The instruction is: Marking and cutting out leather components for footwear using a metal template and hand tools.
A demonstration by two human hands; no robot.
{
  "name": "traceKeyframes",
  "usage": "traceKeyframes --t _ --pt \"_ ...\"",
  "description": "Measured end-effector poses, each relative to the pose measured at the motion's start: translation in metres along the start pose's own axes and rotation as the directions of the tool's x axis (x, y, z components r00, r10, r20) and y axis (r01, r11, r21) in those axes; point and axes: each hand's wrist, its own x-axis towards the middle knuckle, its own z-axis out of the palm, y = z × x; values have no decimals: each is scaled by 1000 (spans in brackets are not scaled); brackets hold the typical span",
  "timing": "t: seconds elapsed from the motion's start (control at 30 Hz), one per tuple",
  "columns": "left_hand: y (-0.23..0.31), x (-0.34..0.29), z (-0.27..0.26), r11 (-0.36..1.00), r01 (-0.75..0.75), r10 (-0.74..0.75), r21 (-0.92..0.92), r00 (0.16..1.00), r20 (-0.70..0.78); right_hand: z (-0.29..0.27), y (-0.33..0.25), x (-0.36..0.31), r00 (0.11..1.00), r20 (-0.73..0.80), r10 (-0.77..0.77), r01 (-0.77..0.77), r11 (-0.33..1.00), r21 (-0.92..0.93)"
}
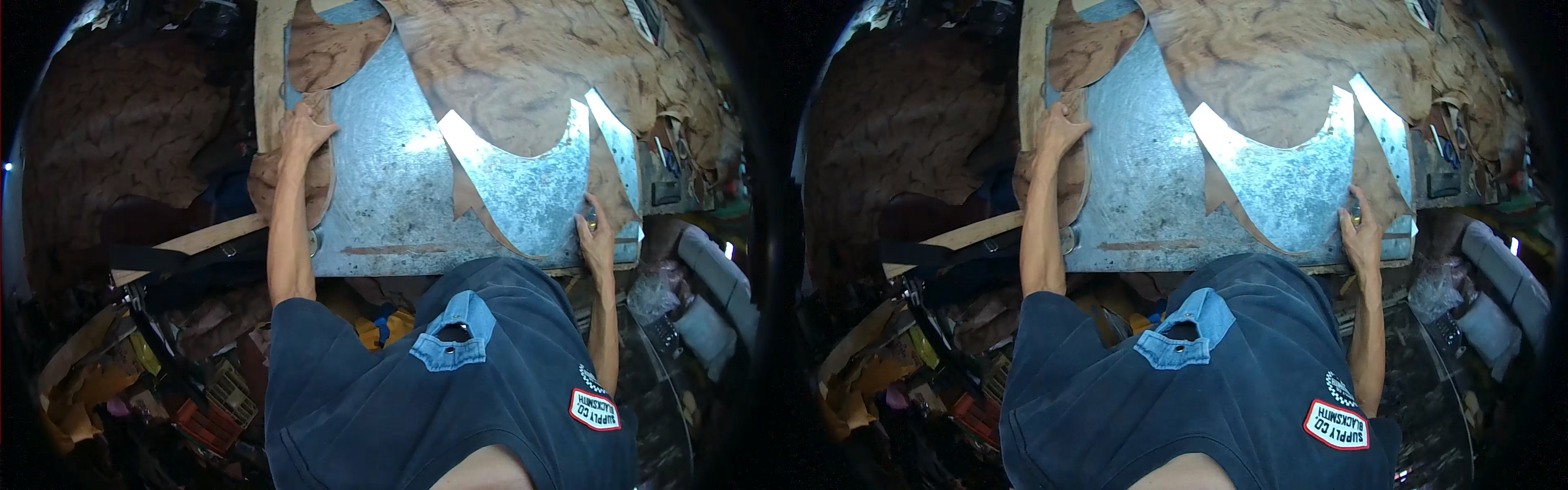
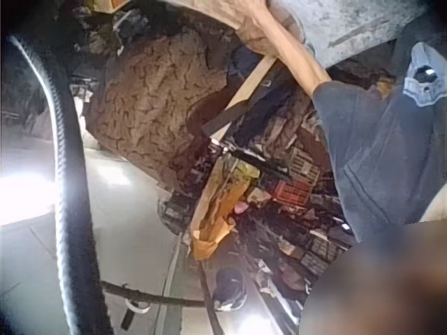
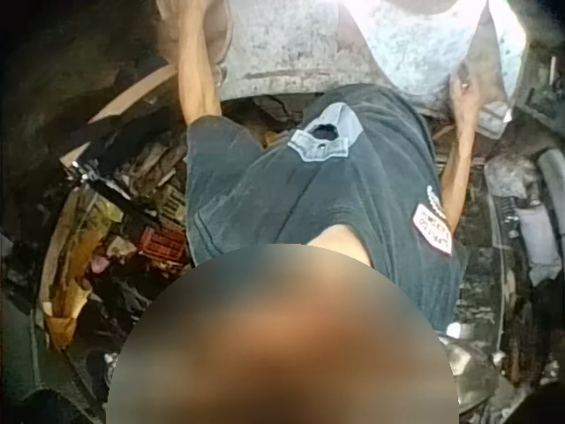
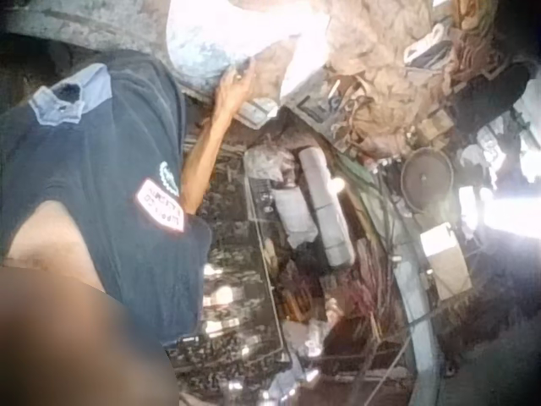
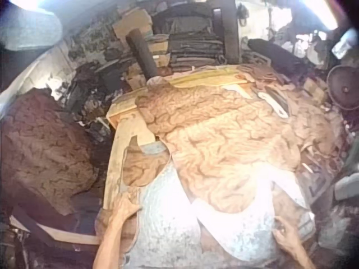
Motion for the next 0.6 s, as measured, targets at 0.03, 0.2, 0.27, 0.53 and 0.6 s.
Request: traceKeyframes --t 0.03,0.2,0.27,0.53,0.6 --pt "2 4 1 999 10 -8 -42 1000 30 -6 -5 0 997 19 75 -76 990 118" --pt "-43 18 -11 956 20 -21 -292 1000 -1 -1 -5 20 986 -99 132 -117 982 146" --pt "-92 34 -8 980 -32 33 -195 999 2 -12 -27 41 973 -124 194 -174 973 153" --pt "-69 48 -31 954 132 -5 -267 904 428 -67 75 144 891 -439 120 -250 935 -252" --pt "-64 35 -38 904 105 94 -415 897 432 -73 111 167 924 -351 151 -282 890 -358"
